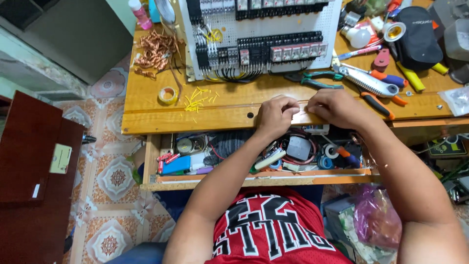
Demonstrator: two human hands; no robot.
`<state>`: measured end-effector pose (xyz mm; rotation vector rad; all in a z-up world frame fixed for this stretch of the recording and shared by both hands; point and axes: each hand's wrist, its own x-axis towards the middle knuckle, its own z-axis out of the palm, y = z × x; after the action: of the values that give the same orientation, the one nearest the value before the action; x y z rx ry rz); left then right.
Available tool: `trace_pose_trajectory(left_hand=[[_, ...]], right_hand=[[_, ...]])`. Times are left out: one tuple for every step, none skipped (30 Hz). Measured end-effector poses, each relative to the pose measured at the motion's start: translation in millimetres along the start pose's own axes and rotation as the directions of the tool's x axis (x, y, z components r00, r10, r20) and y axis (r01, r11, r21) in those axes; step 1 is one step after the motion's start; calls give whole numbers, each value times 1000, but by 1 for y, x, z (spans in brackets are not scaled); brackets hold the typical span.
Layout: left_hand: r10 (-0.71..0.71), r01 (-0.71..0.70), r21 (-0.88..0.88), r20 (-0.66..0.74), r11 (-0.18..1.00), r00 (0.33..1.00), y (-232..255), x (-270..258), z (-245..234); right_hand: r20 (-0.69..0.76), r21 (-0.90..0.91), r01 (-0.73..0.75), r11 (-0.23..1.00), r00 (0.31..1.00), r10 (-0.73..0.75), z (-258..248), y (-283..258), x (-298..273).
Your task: Stripping insulation from wires and preparing them for connection to an electrical panel
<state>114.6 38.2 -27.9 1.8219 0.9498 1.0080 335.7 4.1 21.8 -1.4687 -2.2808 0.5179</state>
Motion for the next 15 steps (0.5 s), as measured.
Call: trace_pose_trajectory(left_hand=[[-9,9,1,-2,1000,1000,-4,-2,5],[-1,1,-17,-30,1000,1000,-8,-1,8],[6,-8,-35,-58,999,998,-11,0,12],[1,-4,-33,-63,999,998,-12,0,14],[33,-37,-46,-90,998,995,-14,-1,16],[66,-73,-57,-117,996,991,-16,-1,19],[63,-70,-55,-121,996,991,-18,-2,20],[69,-78,-59,-139,995,988,-20,-1,22],[76,-87,-63,-157,994,985,-22,-1,24],[75,-87,-64,-162,994,984,-23,-1,25],[74,-89,-74,-178,993,981,-24,-1,26],[72,-89,-83,-193,993,979,-24,-2,26],[71,-89,-83,-198,993,978,-24,-2,26],[62,-82,-86,-214,993,975,-23,-2,26],[52,-75,-89,-230,993,972,-23,-2,26]], right_hand=[[7,6,1,1000,1000,-1,2,3,-3],[4,28,-42,999,999,42,2,6,-3],[2,49,-85,995,996,85,1,8,-4],[7,52,-80,995,997,80,0,8,-3],[10,35,-97,995,995,96,0,7,-2],[11,17,-113,993,994,113,-1,6,-1],[14,19,-109,994,994,109,1,8,-2],[-1,9,-125,992,992,125,2,9,-3],[-17,1,-142,990,990,142,2,11,-3],[-14,-2,-138,990,990,138,2,10,-3],[-19,-14,-145,989,989,145,2,8,-3],[-23,-25,-152,988,988,151,3,7,-3],[-20,-26,-148,989,989,147,4,7,-3],[-25,-11,-156,988,987,156,3,7,-4],[-30,4,-165,986,986,165,3,8,-4]])
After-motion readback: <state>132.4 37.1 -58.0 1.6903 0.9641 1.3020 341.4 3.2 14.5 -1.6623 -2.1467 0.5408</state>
